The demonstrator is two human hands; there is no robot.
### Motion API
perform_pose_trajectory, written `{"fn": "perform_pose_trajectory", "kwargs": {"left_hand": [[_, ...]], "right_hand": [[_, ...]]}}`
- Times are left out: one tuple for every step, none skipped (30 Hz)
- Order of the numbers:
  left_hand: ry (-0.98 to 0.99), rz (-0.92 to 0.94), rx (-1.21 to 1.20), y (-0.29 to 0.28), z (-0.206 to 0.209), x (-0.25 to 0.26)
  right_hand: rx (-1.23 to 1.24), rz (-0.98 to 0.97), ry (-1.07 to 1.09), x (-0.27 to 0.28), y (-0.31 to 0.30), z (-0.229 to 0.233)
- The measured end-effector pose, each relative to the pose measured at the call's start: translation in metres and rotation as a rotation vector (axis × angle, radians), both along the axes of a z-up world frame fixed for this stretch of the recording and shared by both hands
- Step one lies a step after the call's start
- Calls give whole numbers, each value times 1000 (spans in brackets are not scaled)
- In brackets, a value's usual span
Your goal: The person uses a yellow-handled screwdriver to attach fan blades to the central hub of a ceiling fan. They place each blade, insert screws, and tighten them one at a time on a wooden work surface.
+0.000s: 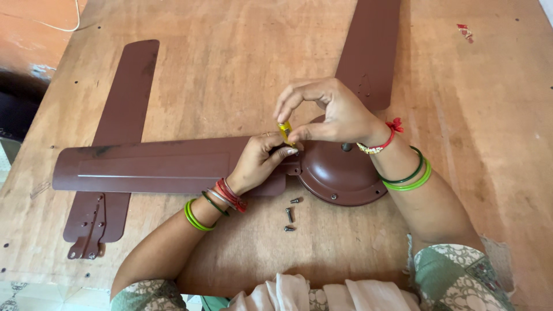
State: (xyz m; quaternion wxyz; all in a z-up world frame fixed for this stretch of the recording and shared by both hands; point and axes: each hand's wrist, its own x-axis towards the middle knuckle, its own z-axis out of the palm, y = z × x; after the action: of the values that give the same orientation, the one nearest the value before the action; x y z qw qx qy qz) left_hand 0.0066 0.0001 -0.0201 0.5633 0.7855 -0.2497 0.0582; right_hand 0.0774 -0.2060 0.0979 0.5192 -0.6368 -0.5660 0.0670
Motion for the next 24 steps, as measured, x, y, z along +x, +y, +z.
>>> {"fn": "perform_pose_trajectory", "kwargs": {"left_hand": [[20, 5, 10, 0, -1, 0], [25, 22, 14, 0, -1, 0], [28, 40, 18, -1, -2, 0], [32, 57, 22, -2, -1, -1], [77, 66, -7, -3, 0, -2], [121, 75, -37, -3, 2, -3], [163, 81, -66, -4, 5, -4], [145, 74, -75, -4, 7, -5], [130, 59, -82, -5, 10, -5], [114, 44, -88, -5, 13, -5], [126, 44, -59, -6, 15, -5], [137, 44, -30, -6, 17, -4], [152, 48, -2, -6, 18, -2], [202, 53, -43, -9, 18, 0], [256, 61, -88, -12, 17, 1], [311, 70, -132, -14, 16, 4], [269, 69, -119, -14, 12, 2], [227, 68, -105, -13, 9, 2], [173, 68, -94, -13, 6, 5], [143, 29, -134, -13, 3, 6], [112, -4, -172, -11, 1, 6], [81, -37, -210, -10, -1, 5], [81, -19, -194, -9, -1, 6], [82, -1, -179, -10, -2, 5]], "right_hand": [[2, -17, 48, 0, 1, -2], [4, -35, 96, 0, 2, -5], [6, -51, 144, 0, 2, -7], [5, -48, 162, 0, 1, -8], [2, -43, 176, 1, 1, -8], [-1, -37, 191, 1, 0, -7], [3, -16, 177, 2, 0, -6], [6, 5, 163, 2, 1, -4], [12, 18, 152, 1, 0, -3], [29, 30, 111, 1, 1, -2], [45, 41, 77, 1, 2, -2], [61, 52, 44, 0, 3, -2], [58, 23, 86, 0, 3, -2], [55, -6, 128, -1, 4, -3], [48, -32, 174, -3, 5, -5], [43, -33, 165, 0, 5, -5], [34, -35, 172, 1, 3, -7], [25, -37, 178, 1, 2, -11], [29, -23, 190, 3, -1, -11], [34, -8, 202, 3, -3, -11], [40, 12, 215, 5, -3, -12], [45, 2, 191, 4, -4, -12], [55, -7, 156, 4, -5, -10], [45, -25, 149, 3, -3, -8]]}}
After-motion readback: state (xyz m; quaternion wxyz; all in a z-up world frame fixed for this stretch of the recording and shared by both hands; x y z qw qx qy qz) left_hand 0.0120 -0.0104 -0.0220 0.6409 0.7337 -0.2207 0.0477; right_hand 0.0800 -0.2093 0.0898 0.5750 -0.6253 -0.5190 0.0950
